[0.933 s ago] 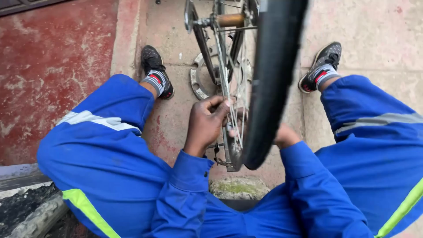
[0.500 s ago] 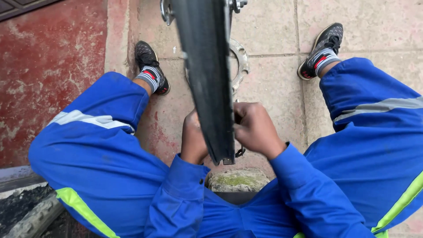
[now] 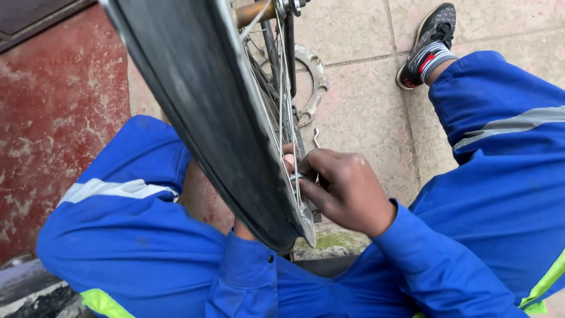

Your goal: Adjusting and assembling components of a bicycle wheel hub and spokes by hand.

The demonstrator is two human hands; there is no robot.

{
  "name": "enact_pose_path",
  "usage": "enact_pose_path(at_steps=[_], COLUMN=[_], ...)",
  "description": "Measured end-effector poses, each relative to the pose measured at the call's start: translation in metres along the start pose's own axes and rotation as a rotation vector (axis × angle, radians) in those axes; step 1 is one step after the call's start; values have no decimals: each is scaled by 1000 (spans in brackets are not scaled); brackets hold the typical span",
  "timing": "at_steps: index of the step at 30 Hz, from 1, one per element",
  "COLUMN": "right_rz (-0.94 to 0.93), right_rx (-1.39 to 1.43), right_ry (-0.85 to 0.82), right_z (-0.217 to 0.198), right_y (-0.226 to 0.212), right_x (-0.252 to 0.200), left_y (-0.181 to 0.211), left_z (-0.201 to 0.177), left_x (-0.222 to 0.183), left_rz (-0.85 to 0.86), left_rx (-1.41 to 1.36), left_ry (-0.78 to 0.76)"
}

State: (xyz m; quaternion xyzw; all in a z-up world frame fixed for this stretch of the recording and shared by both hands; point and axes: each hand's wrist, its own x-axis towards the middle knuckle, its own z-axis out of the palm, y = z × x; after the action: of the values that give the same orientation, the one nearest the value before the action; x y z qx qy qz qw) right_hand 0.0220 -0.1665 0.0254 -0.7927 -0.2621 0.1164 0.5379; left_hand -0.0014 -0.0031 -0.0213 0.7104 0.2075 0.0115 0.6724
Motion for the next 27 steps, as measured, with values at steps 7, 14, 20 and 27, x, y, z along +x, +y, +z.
enact_pose_path(at_steps=[7, 14, 20, 27], right_rz=[158, 295, 392, 221], right_rx=[104, 501, 772, 469], right_ry=[164, -100, -230, -331], right_z=[-5, 18, 16, 11], right_y=[36, 67, 79, 67], right_x=[14, 22, 25, 29], left_y=[-163, -169, -167, -166], left_z=[-26, -50, -65, -69], left_x=[76, 78, 71, 72], left_rz=[13, 34, 52, 71], left_rx=[-32, -69, -82, -104], left_ry=[-31, -49, -51, -67])
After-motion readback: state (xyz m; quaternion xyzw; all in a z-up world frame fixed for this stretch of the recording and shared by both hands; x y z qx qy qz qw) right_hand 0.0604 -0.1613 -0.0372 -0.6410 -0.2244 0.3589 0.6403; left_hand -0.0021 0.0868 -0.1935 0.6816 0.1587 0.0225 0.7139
